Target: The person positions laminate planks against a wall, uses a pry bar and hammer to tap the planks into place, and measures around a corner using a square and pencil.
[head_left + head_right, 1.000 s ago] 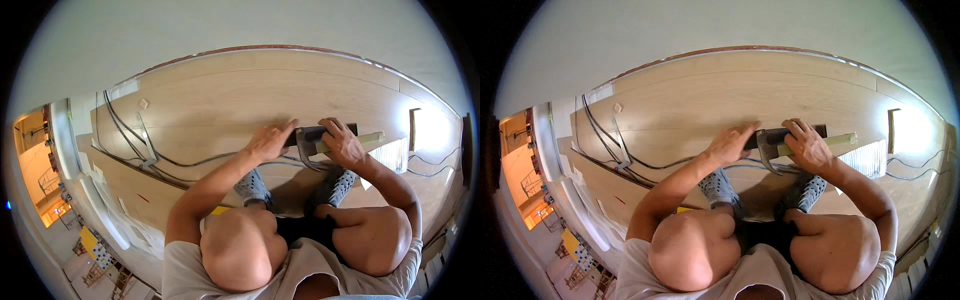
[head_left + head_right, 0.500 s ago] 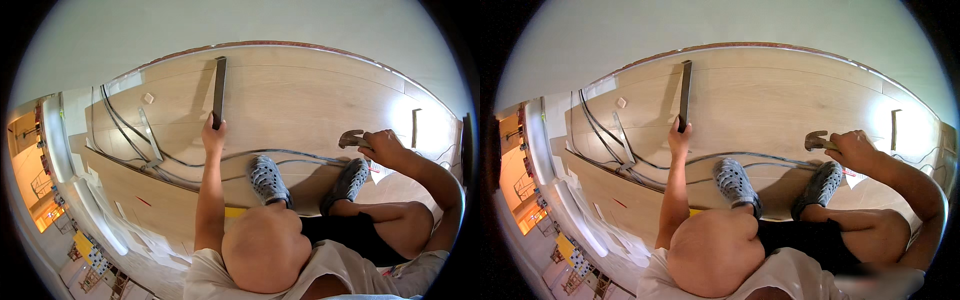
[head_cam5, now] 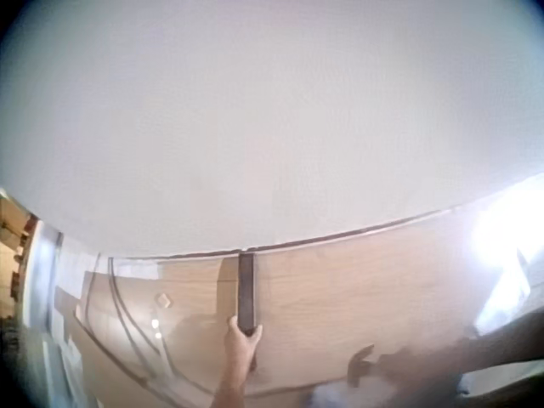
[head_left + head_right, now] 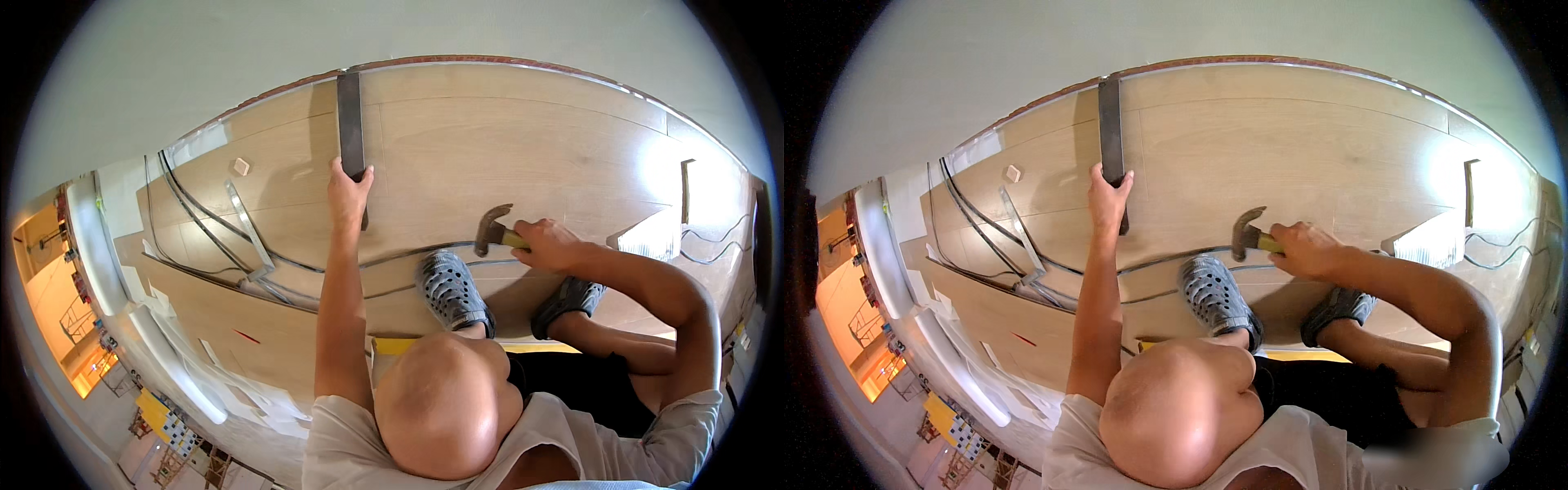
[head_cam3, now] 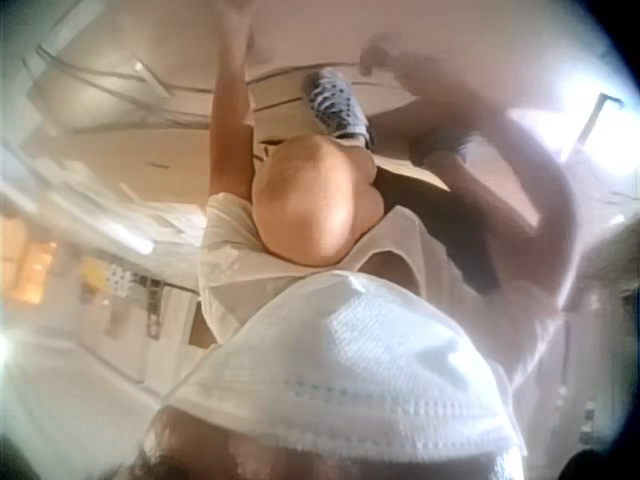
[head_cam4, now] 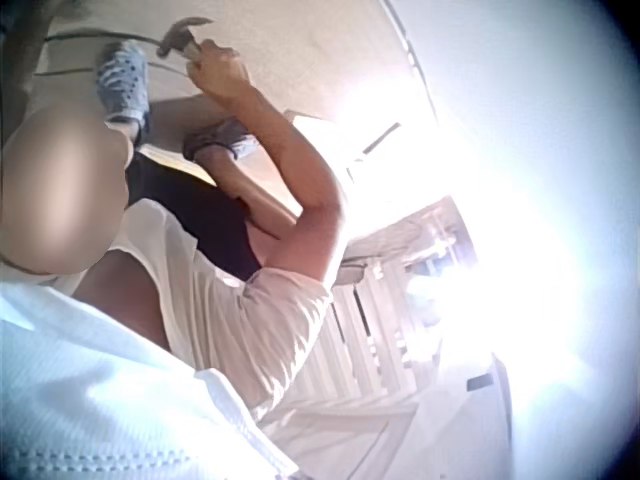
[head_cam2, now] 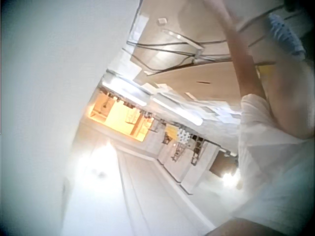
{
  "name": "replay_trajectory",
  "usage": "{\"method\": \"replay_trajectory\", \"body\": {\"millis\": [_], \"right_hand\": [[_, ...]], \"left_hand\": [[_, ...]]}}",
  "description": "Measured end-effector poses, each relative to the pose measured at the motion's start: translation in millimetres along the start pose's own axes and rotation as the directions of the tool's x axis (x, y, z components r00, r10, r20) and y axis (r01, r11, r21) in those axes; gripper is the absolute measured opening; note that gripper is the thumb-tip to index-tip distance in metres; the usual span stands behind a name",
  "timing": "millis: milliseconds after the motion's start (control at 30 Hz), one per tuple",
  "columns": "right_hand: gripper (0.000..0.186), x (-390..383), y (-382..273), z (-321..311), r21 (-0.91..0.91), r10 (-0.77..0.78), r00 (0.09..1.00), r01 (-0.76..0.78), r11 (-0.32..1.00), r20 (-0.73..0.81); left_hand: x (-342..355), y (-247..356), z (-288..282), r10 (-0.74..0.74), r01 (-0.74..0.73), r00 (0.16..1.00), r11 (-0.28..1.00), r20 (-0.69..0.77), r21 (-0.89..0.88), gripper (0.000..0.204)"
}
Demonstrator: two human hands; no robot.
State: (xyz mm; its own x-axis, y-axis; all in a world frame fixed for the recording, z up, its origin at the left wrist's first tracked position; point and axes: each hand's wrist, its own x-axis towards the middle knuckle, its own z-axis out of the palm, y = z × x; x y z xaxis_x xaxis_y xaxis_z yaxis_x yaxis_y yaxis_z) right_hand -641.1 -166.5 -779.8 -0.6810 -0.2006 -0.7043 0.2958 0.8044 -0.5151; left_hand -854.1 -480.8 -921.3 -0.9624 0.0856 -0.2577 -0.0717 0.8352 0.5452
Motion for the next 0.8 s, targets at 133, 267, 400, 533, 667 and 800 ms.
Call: {"method": "replay_trajectory", "body": {"millis": [133,267,400,533,667,800], "right_hand": [[0.034,34.2,-18.9,28.8,0.152,-0.004,0.999,0.013,0.988,-0.054],[0.034,68.7,-36.7,41.8,0.264,0.002,0.993,0.030,0.964,-0.121],[0.038,95.6,-68.5,23.2,0.413,-0.029,0.996,0.062,0.908,-0.087],[0.036,121.7,-74.3,22.2,0.547,-0.034,0.998,0.002,0.837,0.047],[0.038,141.7,-83.4,28.1,0.584,0.008,0.999,-0.030,0.811,0.041],[0.041,171.3,-125.0,15.0,0.554,-0.008,1.000,0.016,0.832,-0.018]], "left_hand": [[7.9,17.7,-7.2,0.018,-0.071,0.990,0.921,0.141,0.383,0.059],[11.4,33.6,-12.0,0.009,-0.146,0.971,0.814,0.239,0.562,0.052],[17.1,33.5,-20.4,-0.004,-0.201,0.945,0.781,0.327,0.591,0.061],[38.7,40.5,-30.4,0.035,-0.328,0.899,0.714,0.436,0.619,0.069],[94.4,86.9,-29.2,0.055,-0.166,0.975,0.825,0.216,0.541,0.058],[137.6,73.9,-9.7,0.356,-0.310,0.934,0.765,0.030,0.564,0.069]]}}
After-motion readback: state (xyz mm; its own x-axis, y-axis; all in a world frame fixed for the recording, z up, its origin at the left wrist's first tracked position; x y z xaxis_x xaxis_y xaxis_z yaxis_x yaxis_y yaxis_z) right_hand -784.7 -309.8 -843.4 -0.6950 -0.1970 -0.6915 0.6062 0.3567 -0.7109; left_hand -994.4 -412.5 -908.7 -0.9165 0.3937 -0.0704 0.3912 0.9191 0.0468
